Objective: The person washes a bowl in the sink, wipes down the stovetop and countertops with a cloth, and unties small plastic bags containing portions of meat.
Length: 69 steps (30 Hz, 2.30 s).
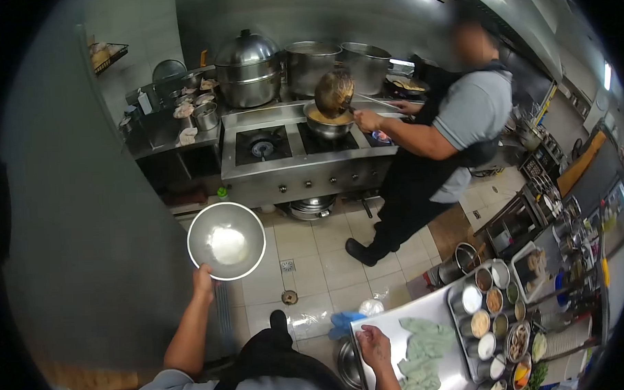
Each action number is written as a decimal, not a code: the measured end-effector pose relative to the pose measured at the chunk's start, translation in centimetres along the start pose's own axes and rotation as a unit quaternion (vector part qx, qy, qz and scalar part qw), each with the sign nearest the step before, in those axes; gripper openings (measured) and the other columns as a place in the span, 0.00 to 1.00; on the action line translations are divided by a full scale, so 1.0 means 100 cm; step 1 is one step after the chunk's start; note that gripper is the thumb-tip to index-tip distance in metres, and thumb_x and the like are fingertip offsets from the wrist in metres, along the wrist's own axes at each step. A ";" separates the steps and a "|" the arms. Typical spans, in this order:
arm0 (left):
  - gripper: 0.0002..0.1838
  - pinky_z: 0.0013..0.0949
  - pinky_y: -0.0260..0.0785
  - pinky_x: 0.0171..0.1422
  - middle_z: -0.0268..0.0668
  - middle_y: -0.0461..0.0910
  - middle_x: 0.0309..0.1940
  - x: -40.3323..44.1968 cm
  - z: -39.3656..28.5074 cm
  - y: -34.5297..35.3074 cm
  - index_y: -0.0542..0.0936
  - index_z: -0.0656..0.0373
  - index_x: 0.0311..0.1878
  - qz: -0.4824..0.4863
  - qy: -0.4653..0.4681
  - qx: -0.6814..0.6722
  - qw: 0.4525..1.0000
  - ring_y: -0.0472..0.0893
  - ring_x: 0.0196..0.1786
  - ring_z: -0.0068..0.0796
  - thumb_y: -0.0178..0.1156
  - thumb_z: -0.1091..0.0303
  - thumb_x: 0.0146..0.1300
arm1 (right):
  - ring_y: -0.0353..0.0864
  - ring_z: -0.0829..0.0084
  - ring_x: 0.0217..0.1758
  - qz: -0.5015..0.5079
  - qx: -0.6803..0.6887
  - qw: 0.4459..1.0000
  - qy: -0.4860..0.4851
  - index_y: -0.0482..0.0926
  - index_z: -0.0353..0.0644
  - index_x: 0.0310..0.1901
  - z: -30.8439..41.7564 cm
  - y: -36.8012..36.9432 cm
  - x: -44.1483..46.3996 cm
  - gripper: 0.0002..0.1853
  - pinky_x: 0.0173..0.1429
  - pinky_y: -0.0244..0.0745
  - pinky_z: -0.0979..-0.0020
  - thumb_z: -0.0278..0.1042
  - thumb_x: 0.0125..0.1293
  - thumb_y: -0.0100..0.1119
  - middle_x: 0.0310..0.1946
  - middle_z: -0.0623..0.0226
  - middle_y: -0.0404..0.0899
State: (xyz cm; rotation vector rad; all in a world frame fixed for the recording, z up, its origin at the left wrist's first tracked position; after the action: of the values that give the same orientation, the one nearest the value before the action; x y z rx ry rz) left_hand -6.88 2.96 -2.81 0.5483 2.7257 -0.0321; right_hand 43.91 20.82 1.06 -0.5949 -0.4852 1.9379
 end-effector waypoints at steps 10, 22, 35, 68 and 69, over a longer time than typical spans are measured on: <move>0.15 0.32 0.68 0.26 0.38 0.79 0.33 0.215 -0.174 0.049 0.74 0.62 0.43 -0.013 0.007 -0.156 0.988 0.79 0.29 0.30 0.51 0.64 0.55 | 0.81 0.67 0.33 -0.007 -0.045 0.997 -0.066 0.78 0.34 0.46 0.182 0.104 0.254 0.18 0.41 0.75 0.69 0.40 0.61 0.62 0.29 0.59 0.81; 0.21 0.34 0.70 0.28 0.47 0.79 0.43 0.493 -0.351 0.015 0.68 0.67 0.54 -0.188 0.143 -0.221 0.946 0.81 0.31 0.41 0.46 0.65 0.59 | 0.76 0.80 0.27 0.181 0.199 0.963 -0.002 0.77 0.32 0.46 0.286 0.314 0.549 0.13 0.34 0.72 0.78 0.30 0.63 0.60 0.27 0.67 0.79; 0.18 0.31 0.71 0.24 0.47 0.77 0.42 0.575 -0.387 -0.147 0.67 0.68 0.50 -0.423 0.144 -0.217 0.868 0.84 0.33 0.42 0.46 0.67 0.60 | 0.75 0.82 0.25 0.334 0.153 0.929 -0.052 0.76 0.33 0.47 0.461 0.447 0.659 0.15 0.28 0.69 0.80 0.36 0.64 0.59 0.30 0.69 0.81; 0.28 0.39 0.82 0.31 0.48 0.73 0.49 0.958 -0.305 -0.386 0.60 0.65 0.62 -0.336 -0.126 -0.157 0.920 0.81 0.43 0.45 0.48 0.72 0.56 | 0.77 0.65 0.41 0.294 0.485 0.810 0.153 0.65 0.30 0.58 0.953 1.263 0.907 0.22 0.45 0.76 0.66 0.36 0.69 0.50 0.46 0.53 0.76; 0.29 0.40 0.83 0.32 0.48 0.73 0.49 0.959 -0.309 -0.381 0.60 0.65 0.62 -0.322 -0.128 -0.166 0.923 0.82 0.43 0.46 0.49 0.72 0.55 | 0.77 0.60 0.43 0.332 0.540 0.741 0.219 0.64 0.29 0.55 0.971 1.277 0.905 0.21 0.48 0.78 0.62 0.37 0.69 0.49 0.45 0.53 0.74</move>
State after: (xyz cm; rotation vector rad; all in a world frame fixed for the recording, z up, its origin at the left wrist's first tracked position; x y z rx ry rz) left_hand -114.32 6.06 -9.32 -0.4275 2.4509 0.1765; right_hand -138.39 43.45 -11.91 -0.4089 1.2765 2.1858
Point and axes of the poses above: each hand's wrist, its own x-axis towards the middle knuckle, its own y-axis out of the palm, z = x × y, the point moved 8 cm from there along x, towards the middle knuckle
